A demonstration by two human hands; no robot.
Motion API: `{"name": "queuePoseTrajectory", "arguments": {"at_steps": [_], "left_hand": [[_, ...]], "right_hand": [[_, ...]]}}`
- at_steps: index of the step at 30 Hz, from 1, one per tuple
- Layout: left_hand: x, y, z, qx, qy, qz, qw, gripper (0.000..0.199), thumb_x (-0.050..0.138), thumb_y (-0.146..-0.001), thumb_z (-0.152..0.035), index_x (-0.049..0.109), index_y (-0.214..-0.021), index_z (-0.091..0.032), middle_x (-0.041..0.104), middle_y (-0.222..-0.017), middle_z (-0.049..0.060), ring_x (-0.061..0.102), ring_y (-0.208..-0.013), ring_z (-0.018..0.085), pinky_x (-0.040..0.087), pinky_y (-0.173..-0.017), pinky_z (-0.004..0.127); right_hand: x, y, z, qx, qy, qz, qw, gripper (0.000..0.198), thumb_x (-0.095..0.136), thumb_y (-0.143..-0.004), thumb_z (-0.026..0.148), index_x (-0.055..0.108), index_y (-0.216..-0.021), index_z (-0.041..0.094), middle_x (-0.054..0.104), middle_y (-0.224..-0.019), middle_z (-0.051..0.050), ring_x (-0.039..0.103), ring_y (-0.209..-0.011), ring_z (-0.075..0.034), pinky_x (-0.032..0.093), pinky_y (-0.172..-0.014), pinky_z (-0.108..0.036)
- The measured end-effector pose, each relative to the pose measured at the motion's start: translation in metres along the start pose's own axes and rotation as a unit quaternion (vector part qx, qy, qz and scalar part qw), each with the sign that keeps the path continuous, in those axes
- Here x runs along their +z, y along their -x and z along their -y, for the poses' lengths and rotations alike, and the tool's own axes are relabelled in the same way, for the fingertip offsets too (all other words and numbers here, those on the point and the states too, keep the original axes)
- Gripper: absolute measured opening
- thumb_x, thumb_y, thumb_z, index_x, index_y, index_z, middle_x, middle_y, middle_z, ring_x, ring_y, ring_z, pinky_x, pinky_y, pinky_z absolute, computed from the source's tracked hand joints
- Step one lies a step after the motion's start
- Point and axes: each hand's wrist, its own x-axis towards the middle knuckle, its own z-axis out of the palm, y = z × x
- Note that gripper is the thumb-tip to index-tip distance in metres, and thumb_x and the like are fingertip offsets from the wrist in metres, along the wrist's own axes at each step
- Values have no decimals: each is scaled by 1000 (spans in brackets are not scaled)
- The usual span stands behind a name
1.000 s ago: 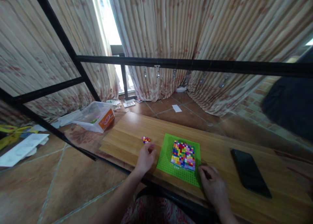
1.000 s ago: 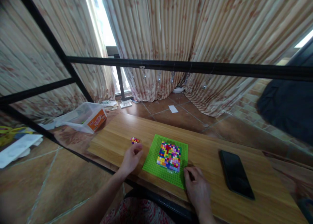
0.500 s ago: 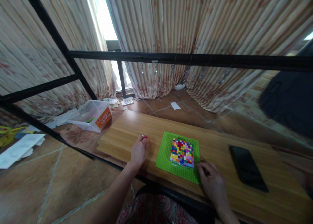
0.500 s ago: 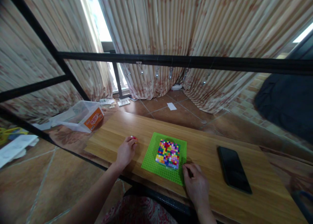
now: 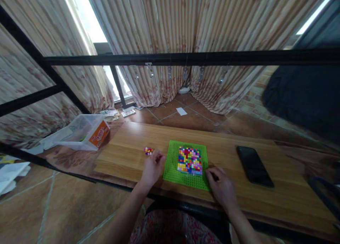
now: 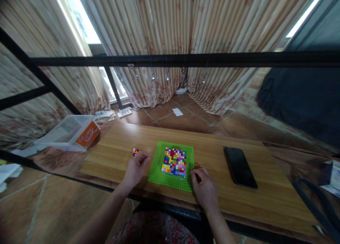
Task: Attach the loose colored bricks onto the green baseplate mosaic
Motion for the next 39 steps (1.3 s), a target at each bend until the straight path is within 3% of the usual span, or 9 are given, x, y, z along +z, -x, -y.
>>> {"name": "queuePoseTrajectory", "arguments": {"at_steps": [7,13,18,25,39], "left_hand": [[21,-8,-32,69,62,12,996,10,63,-85,-23,70,-79,-20,67,-75,0,62,-69,13,49,-65,24],[30,-18,-52,126,50,28,990,18,56,-88,-13,72,-86,-21,70,-86,3,65,-78,14,53,-73,25],[37,-25,-52,149,-9,47,988,20,55,-88,-10,69,-94,-21,70,-92,4,65,-86,16,53,-79,28],[42,-29,-45,164,-56,76,982,17,53,-89,-11,67,-89,-21,68,-89,3,64,-85,16,51,-79,28],[51,-32,-43,186,-58,37,980,15,57,-86,-11,68,-85,-21,67,-88,3,62,-86,17,51,-81,31]], "right_hand": [[2,0,-3,-6,-5,-4,1000,29,49,-93,42,66,-81,22,67,-84,-5,64,-78,-20,48,-74,-32],[3,-1,-3,-3,-1,-7,1000,28,49,-92,42,67,-82,23,68,-84,-5,64,-77,-19,48,-71,-31],[1,-2,0,-2,-3,-2,1000,28,48,-92,40,67,-80,23,68,-82,-5,64,-76,-19,48,-72,-32],[1,-2,1,-4,-6,-7,1000,28,49,-93,39,66,-80,22,67,-82,-4,64,-76,-19,47,-71,-30],[1,-1,1,-12,-10,-10,1000,25,50,-93,37,66,-80,22,67,-82,-4,63,-77,-19,47,-73,-31]]}}
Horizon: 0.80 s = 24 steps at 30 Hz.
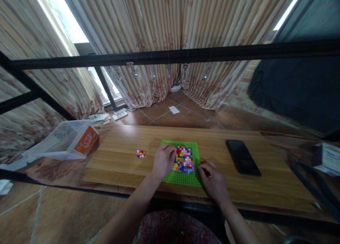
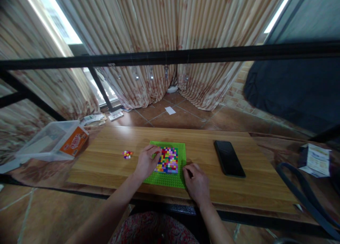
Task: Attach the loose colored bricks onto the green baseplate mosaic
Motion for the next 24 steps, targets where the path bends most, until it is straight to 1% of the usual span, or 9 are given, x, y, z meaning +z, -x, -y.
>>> {"name": "queuePoseTrajectory", "arguments": {"at_steps": [5,9,13,16,20,22,24], "left_hand": [[2,2,0,1,4,-15,1000,14,58,-86,-12,69,-84,-22,67,-90,3,62,-89,17,52,-83,32],[5,4,3,10,-6,-18,1000,15,58,-85,-12,69,-86,-22,67,-93,4,62,-90,18,52,-84,33],[7,2,1,-1,-6,-26,1000,16,58,-81,-8,68,-81,-21,66,-91,4,62,-88,17,52,-83,32],[8,0,-3,-35,28,-41,998,18,58,-77,-5,67,-76,-20,65,-90,3,62,-87,17,52,-82,32],[12,-1,-7,-99,82,-64,990,19,58,-73,-3,65,-70,-20,62,-87,2,61,-85,16,53,-80,31],[17,-1,-6,-140,111,-82,980,19,59,-70,-3,67,-74,-19,61,-88,2,60,-82,15,53,-78,29],[22,0,-3,-198,141,-99,965,26,63,-67,-4,70,-87,-20,61,-91,1,58,-76,13,53,-74,28]], "right_hand": [[-1,0,3,15,6,5,1000,25,50,-93,37,67,-81,23,68,-84,-4,64,-78,-19,47,-72,-31],[0,1,1,14,2,2,1000,25,51,-93,39,67,-82,23,68,-85,-4,64,-79,-19,48,-74,-31],[0,1,-2,7,-9,3,1000,27,50,-93,41,67,-82,22,68,-84,-5,64,-78,-19,48,-75,-31],[0,0,-1,7,-5,3,1000,29,50,-93,42,67,-82,22,68,-84,-5,64,-78,-19,48,-74,-32],[-1,0,0,8,-1,1,1000,31,48,-93,43,68,-82,21,68,-84,-6,64,-78,-20,49,-73,-32],[-1,0,-1,6,-2,2,1000,31,48,-93,42,68,-82,21,68,-84,-6,64,-78,-20,49,-73,-32],[-1,1,-1,1,-3,2,1000,29,49,-93,41,68,-82,22,68,-84,-6,64,-78,-20,49,-73,-32]]}}
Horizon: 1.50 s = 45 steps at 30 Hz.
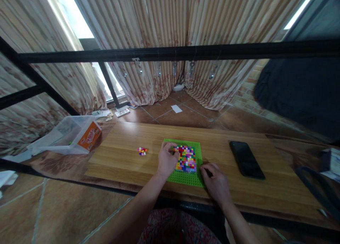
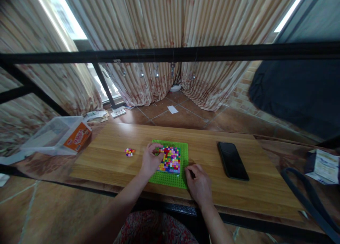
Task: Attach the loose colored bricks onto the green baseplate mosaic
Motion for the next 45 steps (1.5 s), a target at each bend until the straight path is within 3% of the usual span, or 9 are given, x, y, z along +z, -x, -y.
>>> {"name": "queuePoseTrajectory", "arguments": {"at_steps": [3,6,12,20,26,30,34,38,45], "left_hand": [[5,-1,7,-113,61,8,992,45,65,-65,-8,68,-109,-20,62,-82,-1,54,-63,10,51,-63,25],[8,-2,11,-178,126,42,975,50,64,-66,-10,67,-116,-19,60,-69,-4,52,-57,9,48,-57,22],[9,-4,8,-195,178,54,963,46,61,-62,-8,70,-107,-18,63,-66,-4,53,-56,9,47,-55,21],[9,-6,5,-190,130,52,972,42,61,-62,-6,71,-101,-18,57,-56,-6,48,-49,8,39,-47,19],[10,3,16,-136,108,50,984,46,65,-67,-7,66,-112,-20,70,-84,0,62,-69,13,52,-64,25],[-11,17,24,-77,51,4,996,47,68,-70,-8,63,-115,-20,70,-107,9,64,-81,18,54,-68,30],[-57,24,35,-60,7,-40,997,34,58,-78,-8,64,-110,-20,68,-100,7,63,-86,19,53,-77,34],[-99,19,52,10,-142,-92,986,23,54,-81,-8,66,-97,-20,65,-95,6,62,-90,18,51,-84,36],[-108,14,64,69,-305,-74,947,14,58,-84,-17,69,-91,-22,66,-101,8,60,-94,22,49,-89,40]], "right_hand": [[0,0,-1,0,1,-2,1000,27,50,-93,40,67,-82,22,68,-84,-5,64,-78,-20,49,-73,-32],[0,0,-1,6,-4,3,1000,28,49,-93,41,67,-82,22,67,-83,-5,64,-78,-20,49,-73,-32],[0,0,-1,4,4,6,1000,30,49,-93,43,67,-82,22,68,-84,-6,64,-78,-19,48,-74,-32],[-2,1,1,0,1,4,1000,33,47,-93,45,67,-83,21,68,-85,-7,63,-79,-20,49,-74,-33],[-2,2,1,-6,21,-3,1000,32,48,-92,45,67,-83,22,68,-86,-7,64,-78,-21,49,-73,-33],[-1,3,-6,-5,21,8,1000,33,48,-92,47,68,-84,22,69,-87,-7,65,-78,-22,50,-73,-34],[0,3,-12,-9,20,2,1000,35,49,-90,51,68,-82,22,69,-88,-8,66,-78,-23,51,-72,-35],[1,5,-13,-9,21,5,1000,35,49,-90,52,68,-84,23,69,-89,-7,66,-79,-23,51,-71,-35],[1,4,-13,-14,24,4,1000,40,46,-91,56,68,-83,23,69,-87,-8,66,-79,-24,50,-74,-37]]}}
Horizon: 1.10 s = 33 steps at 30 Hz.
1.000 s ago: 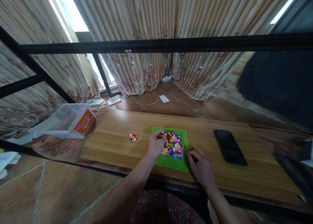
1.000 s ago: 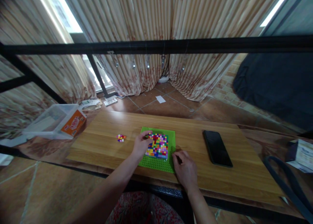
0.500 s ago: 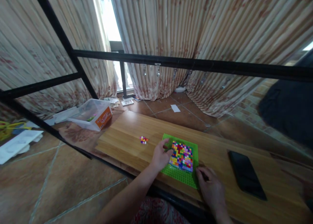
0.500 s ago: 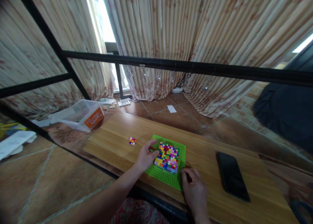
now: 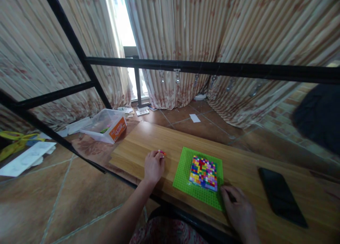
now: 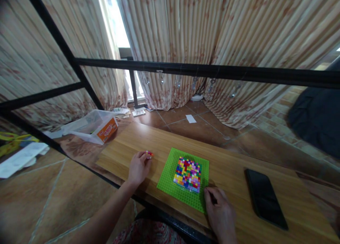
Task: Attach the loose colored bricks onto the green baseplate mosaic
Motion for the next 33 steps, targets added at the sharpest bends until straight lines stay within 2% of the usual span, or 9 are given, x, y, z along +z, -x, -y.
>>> {"name": "queuePoseTrajectory", "arguments": {"at_steps": [7,10,13,16,19,29,33], "left_hand": [[-1,-5,-6,18,-28,16,999,8,59,-83,-15,66,-83,-20,66,-98,8,58,-91,24,48,-86,41],[-4,-3,-12,35,6,20,999,11,55,-86,-15,63,-81,-20,66,-96,8,59,-93,23,47,-87,39],[-5,2,-26,6,84,53,995,14,48,-91,-19,61,-85,-20,65,-85,4,60,-81,19,47,-75,31],[-4,9,-44,-24,186,113,976,14,46,-92,-22,60,-88,-20,62,-75,0,58,-67,15,43,-64,25],[0,14,-59,-29,282,147,948,13,48,-90,-21,61,-86,-19,62,-75,0,59,-69,14,43,-65,24],[11,16,-75,-90,392,174,899,18,55,-85,-29,70,-88,-19,67,-77,3,61,-74,16,48,-68,26],[11,16,-81,-147,459,180,857,17,63,-79,-32,70,-87,-19,66,-75,1,61,-69,15,50,-66,26]], "right_hand": [[0,0,-1,-2,7,0,1000,39,47,-91,55,67,-83,23,68,-87,-7,65,-77,-22,50,-71,-35],[-1,-1,2,2,6,-4,1000,39,47,-91,54,67,-82,22,68,-86,-7,64,-77,-22,50,-71,-35],[0,-1,5,5,-4,-2,1000,36,48,-92,51,67,-83,22,67,-86,-7,64,-79,-22,50,-74,-35],[0,-2,8,6,-10,-4,1000,33,49,-92,48,67,-82,22,67,-85,-6,64,-79,-21,49,-74,-34],[-1,-3,10,7,-14,-4,1000,31,50,-92,46,67,-82,22,67,-84,-6,64,-78,-21,48,-73,-32],[0,-3,13,26,-26,1,999,25,52,-91,40,67,-83,22,67,-85,-4,64,-79,-20,48,-74,-33],[-2,-4,13,43,-56,-8,997,25,53,-90,40,68,-82,22,67,-85,-5,64,-80,-20,49,-75,-34]]}}
